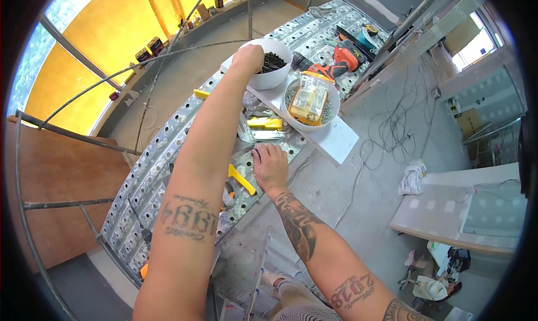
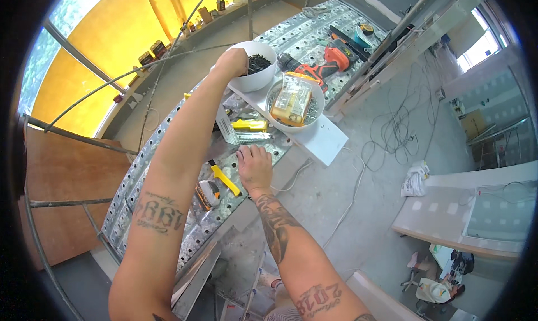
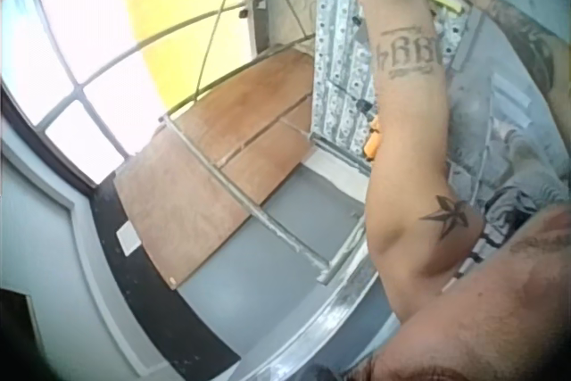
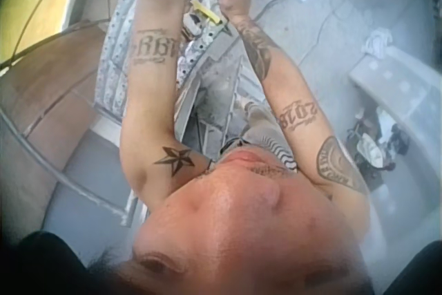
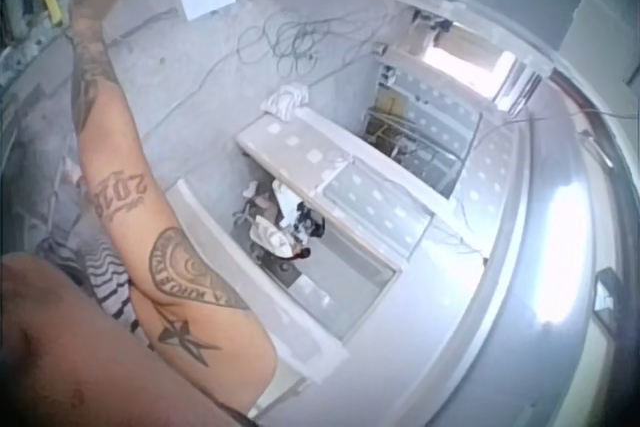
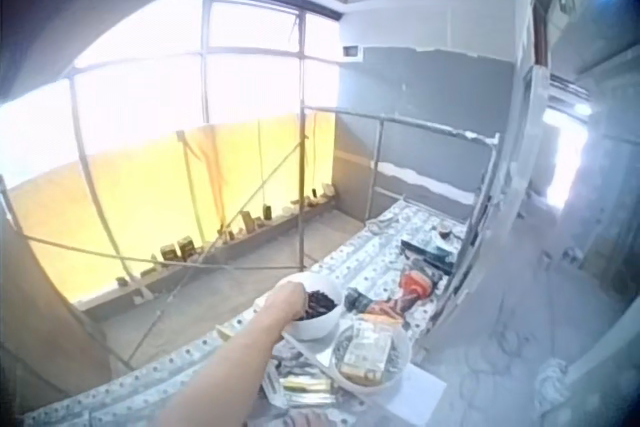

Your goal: The person drills holes into a wall using a power drill, climbs onto scaffolding, measures and marks the wall edge using a ruler and a pencil, and works on the drywall frame with hand tools.

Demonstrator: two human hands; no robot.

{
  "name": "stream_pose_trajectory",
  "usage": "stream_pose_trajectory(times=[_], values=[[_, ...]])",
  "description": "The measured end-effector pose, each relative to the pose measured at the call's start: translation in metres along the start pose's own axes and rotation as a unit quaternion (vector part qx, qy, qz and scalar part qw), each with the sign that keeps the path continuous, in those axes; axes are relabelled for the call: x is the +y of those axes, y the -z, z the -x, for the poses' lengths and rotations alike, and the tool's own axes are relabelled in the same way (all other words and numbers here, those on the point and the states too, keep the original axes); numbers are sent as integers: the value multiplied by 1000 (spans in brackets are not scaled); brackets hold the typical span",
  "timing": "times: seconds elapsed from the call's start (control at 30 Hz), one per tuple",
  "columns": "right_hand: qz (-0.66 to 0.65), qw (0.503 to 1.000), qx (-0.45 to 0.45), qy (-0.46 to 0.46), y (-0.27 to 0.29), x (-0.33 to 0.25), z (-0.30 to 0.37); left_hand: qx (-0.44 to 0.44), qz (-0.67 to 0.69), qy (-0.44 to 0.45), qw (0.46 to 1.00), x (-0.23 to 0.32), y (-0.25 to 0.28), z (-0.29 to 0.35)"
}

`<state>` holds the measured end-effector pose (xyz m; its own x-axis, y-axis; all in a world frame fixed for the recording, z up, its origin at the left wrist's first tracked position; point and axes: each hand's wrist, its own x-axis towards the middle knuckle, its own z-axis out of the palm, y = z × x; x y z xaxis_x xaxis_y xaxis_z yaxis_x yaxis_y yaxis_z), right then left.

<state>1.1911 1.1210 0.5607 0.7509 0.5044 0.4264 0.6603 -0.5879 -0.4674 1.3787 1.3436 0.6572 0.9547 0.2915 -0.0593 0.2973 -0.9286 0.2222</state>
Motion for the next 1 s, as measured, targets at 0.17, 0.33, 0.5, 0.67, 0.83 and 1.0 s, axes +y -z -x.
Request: stream_pose_trajectory(times=[0.17, 0.33, 0.5, 0.67, 0.83, 1.0], values=[[3, 1000, -13, -1, -4, -8, 3, 33, 9, -2, 999, -14, -4, 4], [7, 1000, -14, 0, -4, -10, 4, 139, 102, -49, 984, -26, 7, 19], [17, 1000, -13, 6, -5, -4, 4, 175, 257, -42, 949, -24, 17, 40], [18, 1000, -12, 9, -8, -14, 6, 164, 349, 6, 923, -32, 19, 54], [37, 999, -19, 1, -6, -2, 4, 194, 368, 36, 908, -9, 19, 60], [23, 1000, -14, 5, -7, -8, 3, 202, 250, 22, 947, -23, 7, 43]])
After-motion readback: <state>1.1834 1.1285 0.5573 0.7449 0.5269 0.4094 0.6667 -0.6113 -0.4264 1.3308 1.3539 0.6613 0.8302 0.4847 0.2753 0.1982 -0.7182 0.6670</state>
